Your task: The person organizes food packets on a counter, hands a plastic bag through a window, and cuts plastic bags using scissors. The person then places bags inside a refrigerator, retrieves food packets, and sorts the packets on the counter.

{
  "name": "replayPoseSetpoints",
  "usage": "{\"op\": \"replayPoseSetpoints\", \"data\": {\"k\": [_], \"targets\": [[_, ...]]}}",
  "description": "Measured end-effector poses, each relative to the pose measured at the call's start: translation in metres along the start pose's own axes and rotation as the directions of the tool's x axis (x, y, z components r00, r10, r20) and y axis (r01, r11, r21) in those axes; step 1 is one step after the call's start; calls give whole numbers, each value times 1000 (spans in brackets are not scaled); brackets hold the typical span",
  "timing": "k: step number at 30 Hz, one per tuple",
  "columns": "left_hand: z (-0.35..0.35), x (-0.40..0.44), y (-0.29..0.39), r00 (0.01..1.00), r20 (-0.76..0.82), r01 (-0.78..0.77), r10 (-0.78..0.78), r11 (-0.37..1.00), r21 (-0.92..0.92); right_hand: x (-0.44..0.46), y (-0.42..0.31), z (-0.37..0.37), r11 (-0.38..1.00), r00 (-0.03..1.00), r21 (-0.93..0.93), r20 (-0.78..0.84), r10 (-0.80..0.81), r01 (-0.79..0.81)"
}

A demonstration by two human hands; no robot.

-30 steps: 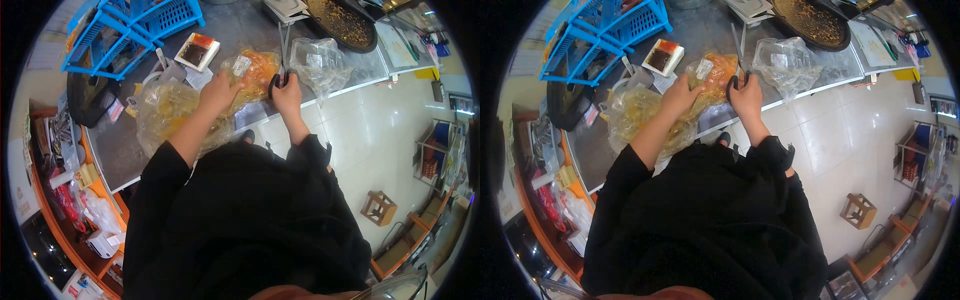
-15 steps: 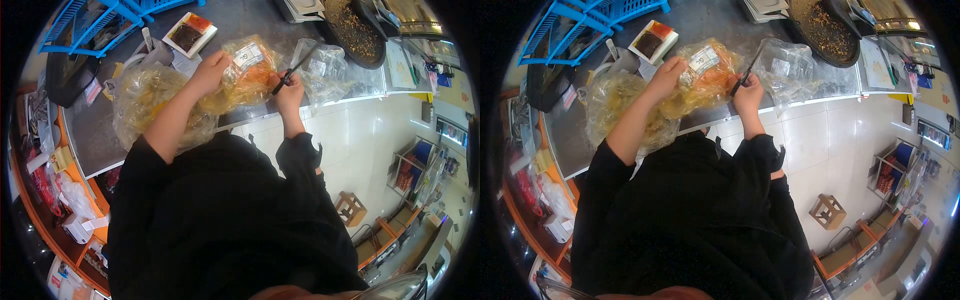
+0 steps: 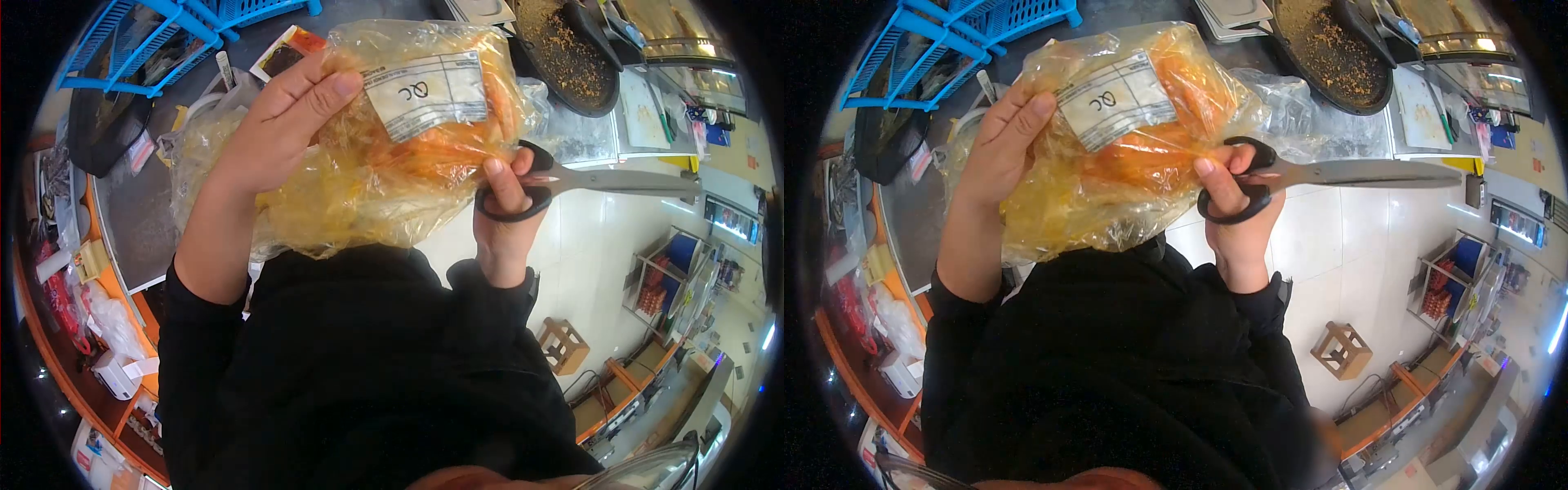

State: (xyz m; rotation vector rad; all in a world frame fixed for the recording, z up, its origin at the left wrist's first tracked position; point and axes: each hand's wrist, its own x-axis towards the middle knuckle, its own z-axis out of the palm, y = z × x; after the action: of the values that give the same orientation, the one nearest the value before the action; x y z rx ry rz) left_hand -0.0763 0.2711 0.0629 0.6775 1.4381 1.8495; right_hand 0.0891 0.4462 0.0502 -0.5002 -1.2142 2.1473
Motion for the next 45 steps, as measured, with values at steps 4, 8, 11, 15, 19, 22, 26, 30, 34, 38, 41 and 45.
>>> {"op": "replayPoseSetpoints", "data": {"k": [4,8,11,15,19,22,26,30,34,38,41,45], "targets": [[19,-3,9,995,-94,-41,32,995,-91,-5,-5,3,999,1000,52,2,-2,2],[8,-6,7,999,-2,-47,47,999,27,-7,-7,2,998,1000,55,4,-6,6],[7,-7,7,999,-2,-51,51,997,52,-7,-6,4,998,1000,60,-1,-6,6],[5,-9,5,1000,-10,-17,17,999,31,-2,-3,6,998,1000,61,-14,-9,10],[10,-12,2,999,-31,-21,19,997,-70,2,-2,7,998,1000,58,-17,-25,26],[18,-19,2,994,-89,-74,70,997,-36,5,-2,8,997,999,56,-20,-42,43],[23,-33,-5,990,-53,-135,132,989,-55,8,-7,14,994,996,67,-7,-90,90],[33,-38,-14,968,-120,-222,219,975,-10,13,-8,14,990,992,68,-4,-123,123],[38,-44,-12,969,-144,-211,201,976,-54,13,-11,20,989,991,70,-11,-132,133],[37,-46,-18,974,-147,-196,175,970,-143,13,-12,22,988,993,91,-6,-121,121],[40,-48,-17,969,-155,-215,191,964,-157,12,-12,24,988,992,90,-17,-126,127],[46,-49,-18,965,-193,-215,175,953,-213,10,-14,26,988,991,80,-17,-130,131]]}}
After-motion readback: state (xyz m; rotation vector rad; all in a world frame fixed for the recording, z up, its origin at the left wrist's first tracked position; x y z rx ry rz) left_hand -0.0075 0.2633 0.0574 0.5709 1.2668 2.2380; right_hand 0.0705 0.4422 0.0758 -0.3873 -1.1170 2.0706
